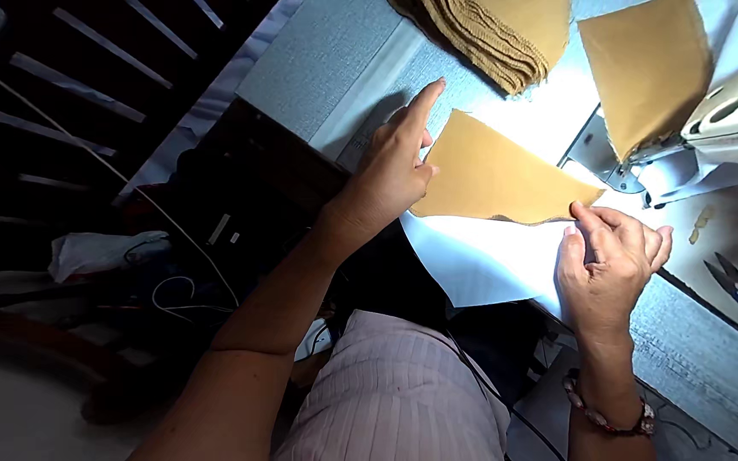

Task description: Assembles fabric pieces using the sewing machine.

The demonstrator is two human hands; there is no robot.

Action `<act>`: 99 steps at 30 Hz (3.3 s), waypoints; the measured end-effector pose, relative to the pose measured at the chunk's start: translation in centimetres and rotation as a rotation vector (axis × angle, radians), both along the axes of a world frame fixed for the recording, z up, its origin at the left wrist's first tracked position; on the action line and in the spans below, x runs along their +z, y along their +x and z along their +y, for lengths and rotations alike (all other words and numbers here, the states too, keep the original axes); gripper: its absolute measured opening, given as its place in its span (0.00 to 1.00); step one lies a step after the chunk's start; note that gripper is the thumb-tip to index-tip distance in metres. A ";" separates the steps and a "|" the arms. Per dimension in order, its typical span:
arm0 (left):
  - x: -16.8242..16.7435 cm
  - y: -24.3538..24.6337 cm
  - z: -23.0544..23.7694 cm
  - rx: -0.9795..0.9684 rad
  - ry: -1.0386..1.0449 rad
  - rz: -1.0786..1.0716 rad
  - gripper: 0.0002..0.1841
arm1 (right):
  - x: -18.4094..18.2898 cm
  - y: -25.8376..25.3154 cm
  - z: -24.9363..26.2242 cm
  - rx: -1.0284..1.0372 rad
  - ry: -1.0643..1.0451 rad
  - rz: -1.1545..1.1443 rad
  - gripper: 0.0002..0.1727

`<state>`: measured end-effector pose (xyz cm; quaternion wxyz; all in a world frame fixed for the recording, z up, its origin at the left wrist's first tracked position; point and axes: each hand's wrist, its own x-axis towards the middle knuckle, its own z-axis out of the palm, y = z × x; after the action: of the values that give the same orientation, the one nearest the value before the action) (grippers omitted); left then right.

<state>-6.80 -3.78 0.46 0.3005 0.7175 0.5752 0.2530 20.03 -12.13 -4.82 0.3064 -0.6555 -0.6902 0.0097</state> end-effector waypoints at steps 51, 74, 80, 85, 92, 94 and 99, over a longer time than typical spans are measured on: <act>-4.8 8.6 6.1 -1.186 0.576 0.120 0.28 | 2.8 2.4 0.8 0.039 -0.150 -0.139 0.21; -4.9 11.7 7.0 -1.068 0.553 0.145 0.25 | 1.4 5.7 4.6 0.008 -0.045 -0.100 0.17; -4.2 12.6 7.1 -1.023 0.451 0.178 0.28 | 2.7 6.2 3.4 0.207 -0.015 -0.092 0.24; -3.4 14.3 7.1 -0.889 0.312 0.246 0.30 | 4.4 5.2 1.5 0.379 -0.068 -0.188 0.30; -3.0 17.1 6.8 -0.661 0.236 0.322 0.33 | 5.4 3.8 -0.4 0.410 -0.109 -0.242 0.33; -2.6 17.8 6.7 -0.594 0.194 0.363 0.38 | 5.3 3.6 -0.5 0.381 -0.117 -0.252 0.34; -2.2 18.5 6.0 -0.525 0.157 0.395 0.42 | 4.2 3.5 -0.9 0.326 -0.074 -0.276 0.34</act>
<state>11.73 2.19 -1.76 0.1818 0.8972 0.3969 0.0665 23.50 -13.02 -0.58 0.1790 -0.5411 -0.8217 -0.0055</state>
